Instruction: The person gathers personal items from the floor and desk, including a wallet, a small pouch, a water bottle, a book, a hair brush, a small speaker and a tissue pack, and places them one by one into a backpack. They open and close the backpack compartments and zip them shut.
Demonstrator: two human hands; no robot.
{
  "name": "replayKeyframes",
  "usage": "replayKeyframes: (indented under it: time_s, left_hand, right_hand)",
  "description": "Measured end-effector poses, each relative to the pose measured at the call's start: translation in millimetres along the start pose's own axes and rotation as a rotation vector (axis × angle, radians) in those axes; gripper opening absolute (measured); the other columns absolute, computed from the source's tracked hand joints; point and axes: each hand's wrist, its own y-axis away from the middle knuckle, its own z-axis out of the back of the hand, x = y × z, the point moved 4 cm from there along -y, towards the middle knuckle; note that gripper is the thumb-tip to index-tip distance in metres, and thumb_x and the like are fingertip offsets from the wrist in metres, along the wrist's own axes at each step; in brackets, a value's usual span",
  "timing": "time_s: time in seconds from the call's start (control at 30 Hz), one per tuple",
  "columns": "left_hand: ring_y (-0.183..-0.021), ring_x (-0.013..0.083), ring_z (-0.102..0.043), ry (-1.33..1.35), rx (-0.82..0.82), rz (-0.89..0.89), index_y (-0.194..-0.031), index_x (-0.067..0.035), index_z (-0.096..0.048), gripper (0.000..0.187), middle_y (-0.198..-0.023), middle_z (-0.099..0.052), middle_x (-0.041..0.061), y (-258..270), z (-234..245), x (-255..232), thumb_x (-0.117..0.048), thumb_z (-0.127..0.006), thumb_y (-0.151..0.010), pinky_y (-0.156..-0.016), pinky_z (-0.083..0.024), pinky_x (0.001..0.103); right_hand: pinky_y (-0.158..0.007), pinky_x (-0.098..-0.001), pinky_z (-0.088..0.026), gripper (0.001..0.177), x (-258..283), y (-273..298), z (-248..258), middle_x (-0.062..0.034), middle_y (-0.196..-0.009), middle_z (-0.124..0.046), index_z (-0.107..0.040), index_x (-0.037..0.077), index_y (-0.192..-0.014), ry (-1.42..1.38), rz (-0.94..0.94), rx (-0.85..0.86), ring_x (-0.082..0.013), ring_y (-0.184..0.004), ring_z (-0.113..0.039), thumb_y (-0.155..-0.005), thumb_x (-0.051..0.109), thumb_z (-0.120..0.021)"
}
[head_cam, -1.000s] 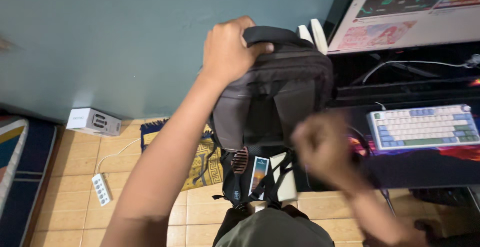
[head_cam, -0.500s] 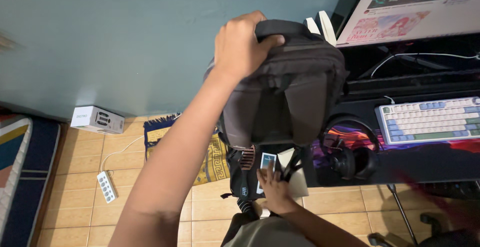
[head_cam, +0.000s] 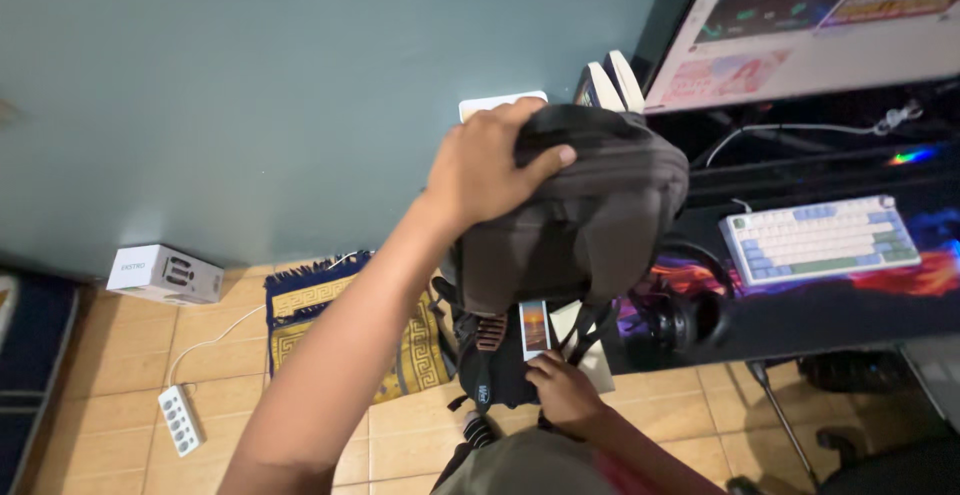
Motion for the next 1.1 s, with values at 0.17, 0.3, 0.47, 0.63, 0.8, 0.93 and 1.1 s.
replayKeyframes:
  time_s: [0.17, 0.3, 0.47, 0.63, 0.8, 0.93, 1.1]
  left_hand:
    - [-0.094, 0.0388, -0.072, -0.081, -0.127, -0.09, -0.122, -0.01, -0.066, 0.057, -0.103, -0.074, 0.018, 9, -11, 1, -0.057, -0.068, -0.091, -0.083, -0.056, 0.049]
    - [-0.095, 0.0388, -0.072, -0.076, -0.093, -0.041, -0.124, -0.01, -0.065, 0.058, -0.103, -0.074, 0.017, 13, -18, 6, -0.058, -0.066, -0.091, -0.084, -0.056, 0.05]
    - [-0.097, 0.0401, -0.071, -0.091, -0.079, -0.013, -0.127, -0.011, -0.064, 0.06, -0.108, -0.074, 0.018, 18, -14, 2, -0.058, -0.066, -0.09, -0.086, -0.055, 0.051]
    - [-0.102, 0.0423, -0.07, -0.048, -0.099, -0.058, -0.134, -0.011, -0.062, 0.063, -0.118, -0.071, 0.021, 30, -4, -5, -0.056, -0.067, -0.09, -0.09, -0.054, 0.051]
    - [-0.112, 0.0428, -0.063, 0.061, 0.137, 0.011, -0.145, -0.011, -0.055, 0.072, -0.114, -0.068, 0.023, 70, -6, -18, -0.055, -0.066, -0.09, -0.1, -0.047, 0.056]
    - [-0.123, 0.0389, -0.054, 0.045, 0.216, -0.111, -0.139, -0.014, -0.061, 0.066, -0.121, -0.069, 0.015, 129, -13, -37, -0.051, -0.071, -0.086, -0.106, -0.036, 0.059]
    - [-0.122, 0.0371, -0.058, 0.163, 0.503, -0.195, -0.126, -0.014, -0.069, 0.062, -0.118, -0.064, 0.018, 197, -59, -45, -0.049, -0.08, -0.076, -0.109, -0.035, 0.065]
  right_hand:
    - [-0.103, -0.0442, -0.051, 0.029, -20, -61, 0, -0.0123, -0.111, -0.071, -0.068, 0.001, -0.11, -0.154, -0.335, -0.112, -0.0343, -0.12, -0.061, -0.09, 0.022, -0.072]
    - [-0.105, -0.0472, -0.045, 0.051, -49, -102, -24, -0.0212, -0.13, -0.064, -0.069, 0.004, -0.117, -0.027, -0.575, 0.216, -0.0395, -0.126, -0.057, -0.08, 0.037, -0.08]
    - [-0.099, -0.0499, -0.048, 0.085, -50, -121, -32, -0.0285, -0.134, -0.061, -0.055, 0.004, -0.138, 0.108, -0.431, 0.082, -0.0481, -0.122, -0.057, -0.059, 0.022, -0.083]
    - [-0.095, -0.0462, -0.055, 0.063, -45, -63, 24, -0.0259, -0.117, -0.07, -0.053, -0.002, -0.133, -0.187, -0.587, 0.417, -0.0393, -0.11, -0.07, -0.079, 0.025, -0.072]
    - [-0.084, -0.0411, -0.064, 0.079, -46, 51, 214, -0.0109, -0.12, -0.074, -0.042, 0.017, -0.153, -0.857, -0.544, 0.381, -0.0236, -0.096, -0.074, -0.082, 0.003, -0.073]
    - [-0.089, -0.0406, -0.063, 0.063, -62, 100, 353, -0.0152, -0.109, -0.074, -0.058, 0.007, -0.136, -0.534, -0.246, -0.167, -0.0252, -0.096, -0.075, -0.08, 0.0, -0.085]
    - [-0.105, -0.0385, -0.061, 0.049, -67, 60, 374, -0.0239, -0.119, -0.07, -0.04, -0.006, -0.143, -0.703, -0.141, -0.858, -0.0237, -0.108, -0.073, -0.107, -0.008, -0.074]
